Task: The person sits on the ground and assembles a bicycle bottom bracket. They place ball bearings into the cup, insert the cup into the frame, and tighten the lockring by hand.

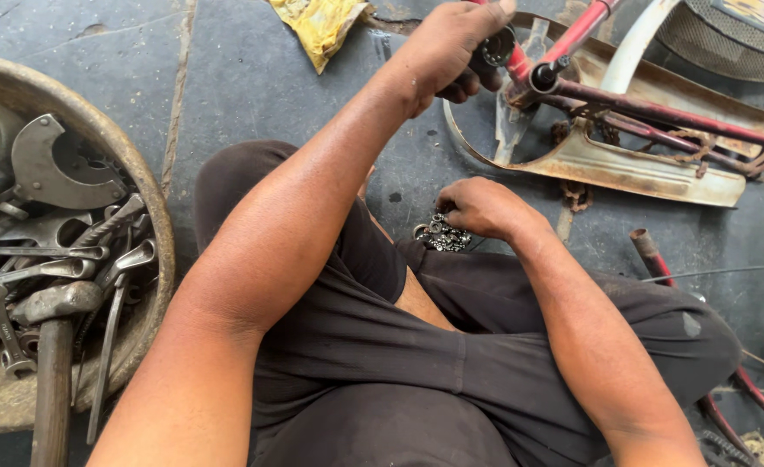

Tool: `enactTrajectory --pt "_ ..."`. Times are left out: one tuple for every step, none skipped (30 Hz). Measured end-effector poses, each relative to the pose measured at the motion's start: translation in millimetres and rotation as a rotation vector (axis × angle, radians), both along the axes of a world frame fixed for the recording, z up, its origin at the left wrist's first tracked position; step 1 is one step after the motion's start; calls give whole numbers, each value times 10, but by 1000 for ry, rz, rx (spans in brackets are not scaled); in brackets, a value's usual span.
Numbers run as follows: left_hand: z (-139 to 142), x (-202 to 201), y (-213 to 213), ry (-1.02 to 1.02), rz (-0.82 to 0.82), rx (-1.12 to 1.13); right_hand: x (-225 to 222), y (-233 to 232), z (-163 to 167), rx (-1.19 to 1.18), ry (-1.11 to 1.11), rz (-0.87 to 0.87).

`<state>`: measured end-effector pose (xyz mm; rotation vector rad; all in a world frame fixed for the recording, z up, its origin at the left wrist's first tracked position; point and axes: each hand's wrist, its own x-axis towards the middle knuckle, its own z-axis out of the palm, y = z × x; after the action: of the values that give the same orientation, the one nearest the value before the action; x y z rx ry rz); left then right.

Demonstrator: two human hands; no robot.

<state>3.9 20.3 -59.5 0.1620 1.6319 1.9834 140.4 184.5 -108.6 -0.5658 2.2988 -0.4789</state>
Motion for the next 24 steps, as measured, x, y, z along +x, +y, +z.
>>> enactTrajectory --pt "6 -6 0 -3 -5 -1 -11 -26 22 30 -20 7" --pt "9 -9 0 -7 -11 -3 -21 -44 52 60 -40 13" --pt "8 -8 -1 -12 -17 -5 -26 -66 84 89 -61 18" --pt "4 0 1 6 -6 -20 -25 -86 117 54 -74 34" --pt "-3 10 8 24 3 -34 -23 -97 153 20 -88 49" --pt "-9 18 17 43 10 -48 -14 -108 186 -13 -100 61" --pt "-15 16 23 41 6 -53 1 -120 212 52 -115 66" --pt "-20 17 28 38 2 -59 26 -129 233 117 -129 71" --pt "-27 23 34 33 -4 -64 60 -132 250 183 -146 75" --pt "-33 29 41 28 -5 -76 97 -129 262 187 -111 108" --pt "-37 28 45 26 -7 -87 129 -123 268 192 -72 142" --pt "-39 25 46 26 -7 -100 158 -120 267 197 -32 176" --pt "-43 24 44 30 -7 -97 195 -107 269 193 19 213" --pt "-49 27 41 31 -6 -95 243 -85 273 189 68 252" --pt "-54 30 35 33 -5 -94 289 -78 270 184 118 291" --pt "-59 30 36 38 -9 -103 341 -83 261 177 212 324" --pt "-63 30 39 41 -12 -112 392 -88 254 169 305 358" --pt "-68 32 41 45 -16 -121 412 -89 248 160 398 391" --pt "-72 34 46 36 -11 -124 415 -88 243 121 406 396" --pt "-73 32 50 30 -7 -126 412 -95 236 83 415 399" --pt "-71 20 56 27 -5 -127 388 -100 230 46 428 400" --pt "-67 3 56 17 -10 -104 339 -97 228 59 410 361" --pt "-64 -4 48 5 -14 -80 280 -90 230 72 389 325" --pt "-61 -11 41 -7 -15 -55 230 -84 232 85 369 290"
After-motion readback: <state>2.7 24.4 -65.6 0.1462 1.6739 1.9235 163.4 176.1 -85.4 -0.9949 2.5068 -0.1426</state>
